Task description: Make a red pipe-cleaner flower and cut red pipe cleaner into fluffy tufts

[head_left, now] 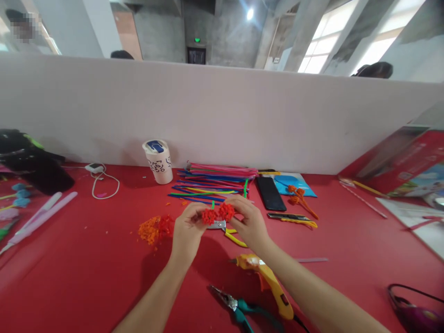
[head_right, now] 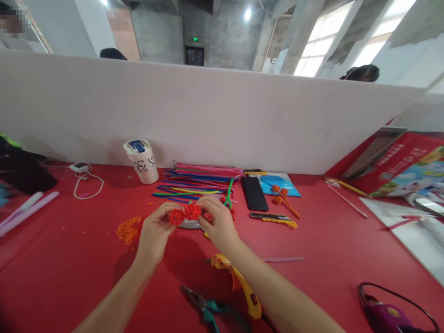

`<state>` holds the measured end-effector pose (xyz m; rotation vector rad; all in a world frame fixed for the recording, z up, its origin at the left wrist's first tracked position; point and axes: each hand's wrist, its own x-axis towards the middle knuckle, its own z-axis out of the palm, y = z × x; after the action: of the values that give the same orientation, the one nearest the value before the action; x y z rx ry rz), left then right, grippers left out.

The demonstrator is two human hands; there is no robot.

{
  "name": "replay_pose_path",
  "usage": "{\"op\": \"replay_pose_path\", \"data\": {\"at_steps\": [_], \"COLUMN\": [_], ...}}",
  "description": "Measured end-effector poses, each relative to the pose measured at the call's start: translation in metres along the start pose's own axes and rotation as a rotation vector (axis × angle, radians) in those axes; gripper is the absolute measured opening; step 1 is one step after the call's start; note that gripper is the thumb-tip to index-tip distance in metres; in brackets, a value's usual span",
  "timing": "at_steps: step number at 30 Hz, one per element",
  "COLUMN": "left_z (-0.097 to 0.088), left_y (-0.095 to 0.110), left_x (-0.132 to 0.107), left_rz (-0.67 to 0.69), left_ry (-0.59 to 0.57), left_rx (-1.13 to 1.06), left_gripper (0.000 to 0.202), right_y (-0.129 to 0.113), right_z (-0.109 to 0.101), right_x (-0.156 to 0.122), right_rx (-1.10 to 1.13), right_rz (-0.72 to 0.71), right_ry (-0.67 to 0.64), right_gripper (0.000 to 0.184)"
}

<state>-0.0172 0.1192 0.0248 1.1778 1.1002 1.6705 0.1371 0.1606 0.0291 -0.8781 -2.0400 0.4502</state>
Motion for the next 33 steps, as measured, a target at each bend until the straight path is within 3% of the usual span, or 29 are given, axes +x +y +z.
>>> {"op": "replay_pose_path", "data": {"at_steps": [7, 16, 22, 33], "left_z": [0.004, 0.012, 0.012, 0.007], "left_y": [-0.003, -0.007, -0.010, -0.012], "left_x": [-0.008, -0.011, -0.011, -0.014], "left_rz": [0.031, -0.174, -0.186, -0.101], "left_ry": [-0.028, 0.103, 0.150, 0.079], "left_rx": [-0.080, -0.360, -0.330, -0.209], "left_gripper": [0.014, 0.016, 0.016, 0.020], "right_y": [-0.016, -0.026, -0.027, -0.026], "right_z": [0.005, 0.004, 0.002, 0.002], "right_x": [-0.004, 0.001, 0.005, 0.003], "right_rx": [0.086, 0.076, 0.077, 0.149], "right_rz": [-0.088, 0.024, 0.081, 0.157], "right_ry": [0.075, 0.115, 0.127, 0.125], "right_gripper": [0.015, 0.013, 0.011, 0.012]}}
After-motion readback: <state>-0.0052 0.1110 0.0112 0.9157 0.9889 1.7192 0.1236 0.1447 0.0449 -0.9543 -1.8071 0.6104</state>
